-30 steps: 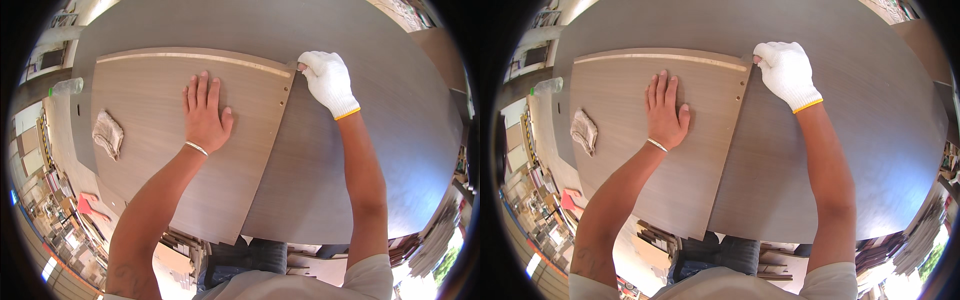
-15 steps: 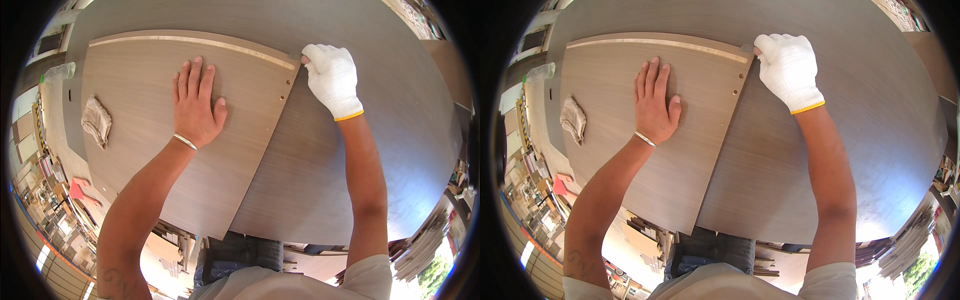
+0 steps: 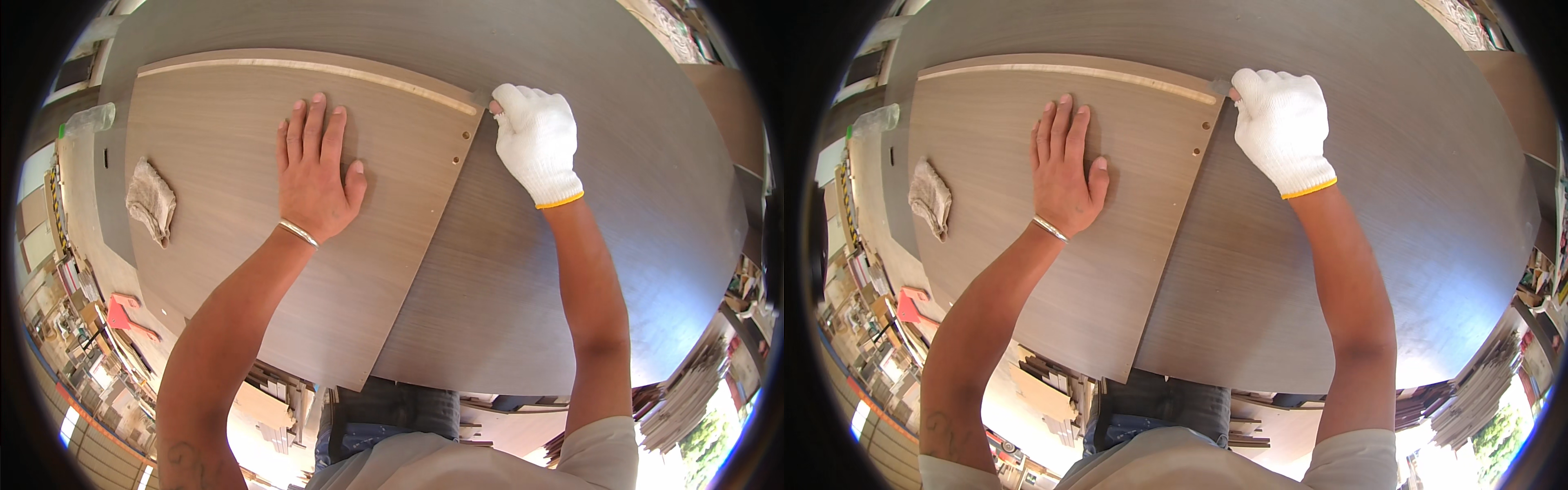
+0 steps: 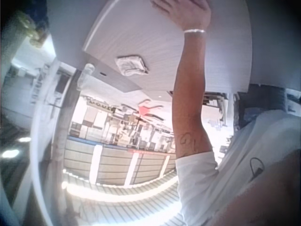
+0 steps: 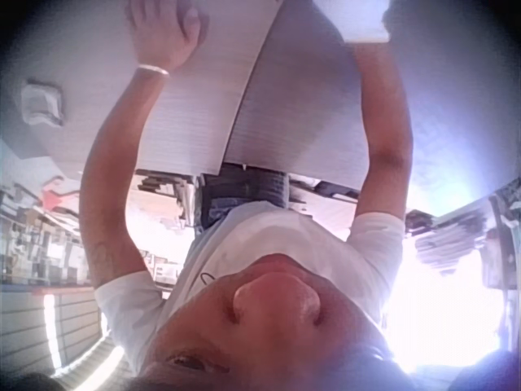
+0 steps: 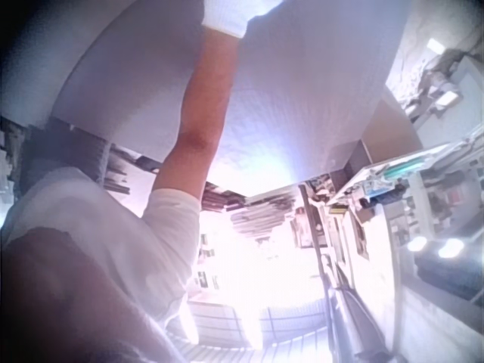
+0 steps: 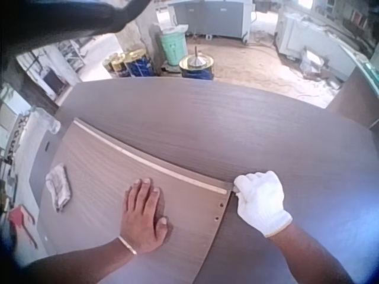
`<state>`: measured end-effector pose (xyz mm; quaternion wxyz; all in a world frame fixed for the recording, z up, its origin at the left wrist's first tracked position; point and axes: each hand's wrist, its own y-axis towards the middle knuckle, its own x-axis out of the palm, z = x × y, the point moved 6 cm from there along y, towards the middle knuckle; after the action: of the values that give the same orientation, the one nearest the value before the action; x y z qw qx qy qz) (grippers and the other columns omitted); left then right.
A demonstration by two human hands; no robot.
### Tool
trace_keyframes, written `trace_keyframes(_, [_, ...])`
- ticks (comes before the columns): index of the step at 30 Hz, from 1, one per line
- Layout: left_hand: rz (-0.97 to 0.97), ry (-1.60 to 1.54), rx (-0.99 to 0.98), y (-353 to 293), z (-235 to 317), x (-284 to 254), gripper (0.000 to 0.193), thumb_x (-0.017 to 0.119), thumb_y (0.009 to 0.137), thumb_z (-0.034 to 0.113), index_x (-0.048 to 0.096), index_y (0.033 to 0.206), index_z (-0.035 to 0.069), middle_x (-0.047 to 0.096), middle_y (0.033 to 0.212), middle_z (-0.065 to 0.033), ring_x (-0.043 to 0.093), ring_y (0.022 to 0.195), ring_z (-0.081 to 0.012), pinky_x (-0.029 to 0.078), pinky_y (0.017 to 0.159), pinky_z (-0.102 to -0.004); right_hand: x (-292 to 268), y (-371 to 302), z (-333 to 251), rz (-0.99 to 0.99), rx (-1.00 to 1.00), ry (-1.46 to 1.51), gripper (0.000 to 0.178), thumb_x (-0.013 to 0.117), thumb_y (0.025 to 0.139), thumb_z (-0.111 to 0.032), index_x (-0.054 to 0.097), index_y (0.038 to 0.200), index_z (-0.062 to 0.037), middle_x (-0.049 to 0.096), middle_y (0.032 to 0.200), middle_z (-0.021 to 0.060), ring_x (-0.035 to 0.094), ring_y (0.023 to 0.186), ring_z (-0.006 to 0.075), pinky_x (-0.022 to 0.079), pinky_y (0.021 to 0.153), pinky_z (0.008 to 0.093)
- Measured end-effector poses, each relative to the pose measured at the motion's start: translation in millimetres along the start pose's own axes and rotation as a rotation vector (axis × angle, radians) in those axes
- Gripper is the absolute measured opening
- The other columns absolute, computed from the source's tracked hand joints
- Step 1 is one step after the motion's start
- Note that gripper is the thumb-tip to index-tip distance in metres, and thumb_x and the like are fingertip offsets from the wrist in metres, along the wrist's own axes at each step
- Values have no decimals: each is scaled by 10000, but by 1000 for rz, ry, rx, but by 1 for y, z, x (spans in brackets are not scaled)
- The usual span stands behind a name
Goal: The person scrapes the edges of a wooden panel with a utility knife, then wipes the surface with a cloth. The person moves the panel aside and picks up a long wooden strip, placing it on the workbench.
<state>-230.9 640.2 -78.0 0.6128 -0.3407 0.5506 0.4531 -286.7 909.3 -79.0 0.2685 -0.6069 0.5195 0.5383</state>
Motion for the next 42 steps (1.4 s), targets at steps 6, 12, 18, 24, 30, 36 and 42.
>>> trace_keyframes(6, [8,-5,6,0,1,1,673,533,938,243,404,1559,19,337,1661,-235,292,1524,-479,223,1249,-603,3,0,-1,9,0,9,103,738,834,-97,644,844,-138,697,763,30,689,750,246,506,686,406])
trace_keyframes(12, [-4,-8,-4,0,-1,0,673,532,939,245,403,1558,16,327,1666,-235,287,1526,-478,223,1249,-603,1,-2,-5,11,25,44,137,716,811,-22,632,870,-113,693,788,49,686,785,287,508,699,430])
trace_keyframes(18, [3,10,1,-1,0,0,664,528,945,251,407,1552,12,336,1662,-231,296,1522,-478,226,1249,-600,4,-4,-8,47,15,-29,102,738,823,-91,645,835,-130,666,714,32,662,687,247,456,634,403])
trace_keyframes(24, [15,8,5,0,0,0,657,526,948,252,412,1552,17,342,1659,-229,300,1521,-475,225,1251,-596,5,-6,-9,91,6,-20,104,740,837,-105,642,814,-130,664,707,32,650,669,246,449,634,403])
trace_keyframes(30, [2,18,-7,-1,-1,-1,666,533,942,243,406,1556,19,336,1663,-227,291,1528,-469,221,1254,-594,5,-12,-16,55,0,-13,93,747,839,-119,655,827,-131,669,711,30,654,675,240,448,635,405])
trace_keyframes(36, [0,11,-5,0,0,0,670,533,942,239,397,1561,23,327,1670,-221,281,1534,-463,214,1259,-588,7,-6,-5,79,32,-75,89,754,839,-131,665,845,-132,671,716,25,657,678,234,450,637,410])
trace_keyframes(42, [5,13,-1,-1,0,0,667,536,939,235,404,1558,24,335,1665,-219,287,1530,-464,221,1256,-588,5,-16,-15,26,27,-36,122,746,818,-75,643,864,-121,683,752,32,667,715,259,457,654,418])
